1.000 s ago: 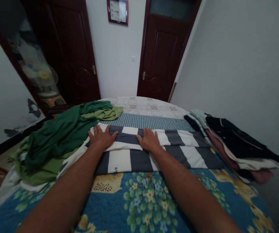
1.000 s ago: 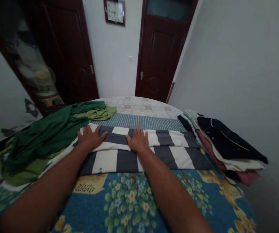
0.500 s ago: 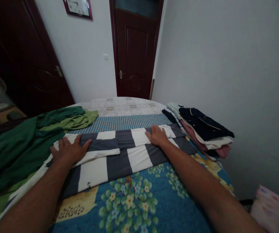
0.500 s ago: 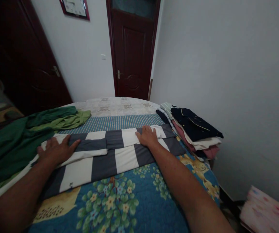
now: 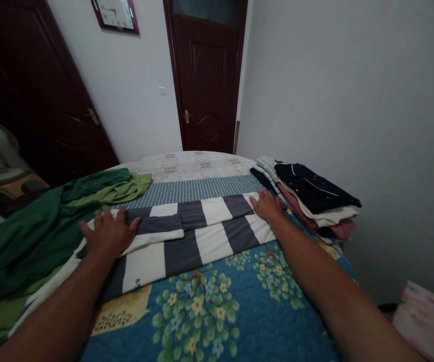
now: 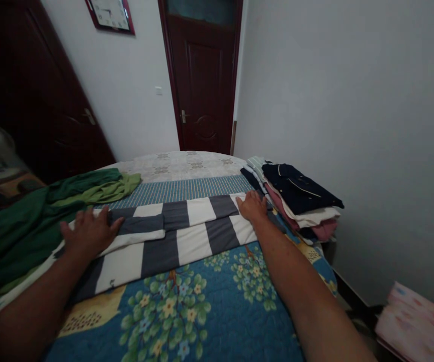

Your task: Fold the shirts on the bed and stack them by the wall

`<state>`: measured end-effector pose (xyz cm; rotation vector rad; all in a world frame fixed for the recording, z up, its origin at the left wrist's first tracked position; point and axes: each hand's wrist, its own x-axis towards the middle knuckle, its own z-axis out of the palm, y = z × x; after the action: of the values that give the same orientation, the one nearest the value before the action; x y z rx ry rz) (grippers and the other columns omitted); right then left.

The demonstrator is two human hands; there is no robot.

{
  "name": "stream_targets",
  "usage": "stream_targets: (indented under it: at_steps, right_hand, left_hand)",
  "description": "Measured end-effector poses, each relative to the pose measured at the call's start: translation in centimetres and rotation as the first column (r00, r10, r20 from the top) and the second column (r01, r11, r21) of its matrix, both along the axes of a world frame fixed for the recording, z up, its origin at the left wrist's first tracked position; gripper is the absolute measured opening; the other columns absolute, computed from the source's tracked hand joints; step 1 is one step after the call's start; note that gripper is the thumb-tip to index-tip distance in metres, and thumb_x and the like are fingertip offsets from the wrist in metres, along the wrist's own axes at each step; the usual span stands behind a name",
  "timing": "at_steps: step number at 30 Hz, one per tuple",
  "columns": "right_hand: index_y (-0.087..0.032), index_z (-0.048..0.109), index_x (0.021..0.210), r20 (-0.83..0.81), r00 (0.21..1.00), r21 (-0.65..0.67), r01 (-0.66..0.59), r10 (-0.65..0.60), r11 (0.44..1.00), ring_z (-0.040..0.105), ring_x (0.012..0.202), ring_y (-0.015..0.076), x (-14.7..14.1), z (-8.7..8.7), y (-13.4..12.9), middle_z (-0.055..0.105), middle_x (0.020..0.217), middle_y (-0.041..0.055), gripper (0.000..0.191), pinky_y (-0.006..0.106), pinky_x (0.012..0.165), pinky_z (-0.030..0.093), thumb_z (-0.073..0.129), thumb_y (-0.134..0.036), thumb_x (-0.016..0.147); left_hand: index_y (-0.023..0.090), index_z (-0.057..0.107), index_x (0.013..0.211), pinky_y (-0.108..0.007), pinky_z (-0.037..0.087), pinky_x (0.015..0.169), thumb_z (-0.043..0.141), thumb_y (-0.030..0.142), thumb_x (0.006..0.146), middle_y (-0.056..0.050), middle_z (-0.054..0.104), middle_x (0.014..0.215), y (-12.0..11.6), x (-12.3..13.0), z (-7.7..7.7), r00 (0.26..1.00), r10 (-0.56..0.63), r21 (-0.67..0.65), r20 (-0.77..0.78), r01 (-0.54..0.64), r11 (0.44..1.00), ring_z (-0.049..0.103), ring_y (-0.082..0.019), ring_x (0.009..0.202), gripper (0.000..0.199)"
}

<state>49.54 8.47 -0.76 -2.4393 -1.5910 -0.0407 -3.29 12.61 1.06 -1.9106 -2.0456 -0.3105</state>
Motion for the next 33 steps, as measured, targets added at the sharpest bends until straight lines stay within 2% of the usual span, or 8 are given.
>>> stream_targets:
  at_steps: [3, 8, 16, 19, 23, 24, 27, 33]
  right_hand:
    - [-0.002, 0.041, 0.167, 0.001, 1.0, -0.012, 0.002, -0.002, 1.0, 0.027, 0.165, 0.0337, 0.0, -0.1, 0.1, 0.034, 0.176, 0.0272, 0.081, 0.06, 0.133, 0.015, 0.027, -0.059, 0.111]
    - [-0.002, 0.041, 0.166, 0.01, 1.0, -0.01, -0.008, 0.008, 1.0, 0.026, 0.165, 0.0357, 0.1, -0.5, 0.1, 0.035, 0.175, 0.0286, 0.082, 0.061, 0.132, 0.016, 0.024, -0.059, 0.111]
    - [-0.005, 0.038, 0.168, 0.042, 0.991, 0.138, -0.129, 0.124, 0.982, 0.021, 0.168, 0.0334, -2.6, 1.4, -1.3, 0.032, 0.178, 0.0243, 0.069, 0.061, 0.134, 0.008, 0.029, -0.045, 0.113]
    - [-0.008, 0.034, 0.171, 0.075, 0.919, 0.198, -0.393, 0.386, 0.898, 0.016, 0.17, 0.0319, -8.5, 1.8, -2.8, 0.025, 0.181, 0.0189, 0.072, 0.058, 0.137, 0.004, 0.036, -0.048, 0.112]
    - [-0.014, 0.038, 0.172, -0.031, 0.673, 0.103, -0.733, 0.739, 0.672, 0.023, 0.169, 0.0305, -17.0, 0.8, -4.5, 0.03, 0.179, 0.0156, 0.078, 0.056, 0.137, 0.013, 0.038, -0.063, 0.11]
    - [-0.014, 0.039, 0.171, -0.052, 0.659, 0.088, -0.746, 0.751, 0.661, 0.023, 0.169, 0.0315, -18.2, 0.6, -4.6, 0.03, 0.179, 0.0161, 0.081, 0.058, 0.137, 0.012, 0.037, -0.066, 0.109]
    - [-0.012, 0.036, 0.172, -0.108, 0.679, 0.032, -0.727, 0.726, 0.686, 0.02, 0.17, 0.0324, -18.8, 0.5, -4.7, 0.026, 0.18, 0.0171, 0.087, 0.061, 0.137, 0.01, 0.036, -0.07, 0.108]
    - [-0.011, 0.031, 0.174, -0.117, 0.8, -0.027, -0.595, 0.589, 0.803, 0.015, 0.171, 0.0316, -13.3, 0.8, -5.0, 0.021, 0.182, 0.018, 0.089, 0.061, 0.137, 0.007, 0.034, -0.07, 0.108]
  left_hand:
    - [0.007, 0.047, 0.164, -0.069, 0.018, 0.131, 0.037, 0.043, 0.108, -0.027, 0.046, 0.17, -2.1, 1.9, 0.7, 0.985, -0.161, 0.051, -0.063, 0.165, 0.985, 0.034, -0.043, 0.162, 0.067]
    - [0.013, 0.041, 0.17, -0.058, 0.031, 0.13, 0.038, 0.054, 0.11, -0.021, 0.041, 0.175, -5.5, 6.5, -1.0, 0.931, -0.365, -0.147, -0.023, 0.358, 0.922, 0.034, -0.039, 0.164, 0.073]
    - [0.019, 0.039, 0.172, -0.06, 0.032, 0.13, 0.042, 0.06, 0.11, -0.023, 0.038, 0.176, -6.5, 7.9, -2.0, 0.928, -0.372, -0.199, 0.003, 0.365, 0.91, 0.034, -0.04, 0.165, 0.075]
    - [0.02, 0.039, 0.172, -0.061, 0.032, 0.129, 0.042, 0.06, 0.11, -0.023, 0.038, 0.176, -6.4, 7.8, -1.9, 0.93, -0.368, -0.192, -0.006, 0.36, 0.913, 0.035, -0.039, 0.164, 0.074]
    - [0.019, 0.038, 0.173, -0.06, 0.032, 0.129, 0.04, 0.059, 0.11, -0.024, 0.038, 0.176, -6.2, 7.7, -2.1, 0.93, -0.367, -0.196, -0.025, 0.355, 0.914, 0.035, -0.039, 0.164, 0.075]
    - [0.019, 0.037, 0.173, -0.06, 0.032, 0.129, 0.039, 0.059, 0.11, -0.024, 0.037, 0.177, -6.2, 7.7, -2.1, 0.931, -0.365, -0.202, -0.032, 0.352, 0.914, 0.035, -0.039, 0.164, 0.075]
    - [0.018, 0.035, 0.174, -0.06, 0.032, 0.128, 0.036, 0.059, 0.11, -0.024, 0.035, 0.177, -6.0, 7.7, -2.1, 0.932, -0.359, -0.218, -0.05, 0.341, 0.915, 0.033, -0.039, 0.165, 0.075]
    - [0.019, 0.035, 0.174, -0.062, 0.031, 0.128, 0.032, 0.059, 0.11, -0.024, 0.035, 0.177, -5.9, 7.7, -2.0, 0.933, -0.358, -0.224, -0.023, 0.344, 0.912, 0.033, -0.039, 0.165, 0.075]
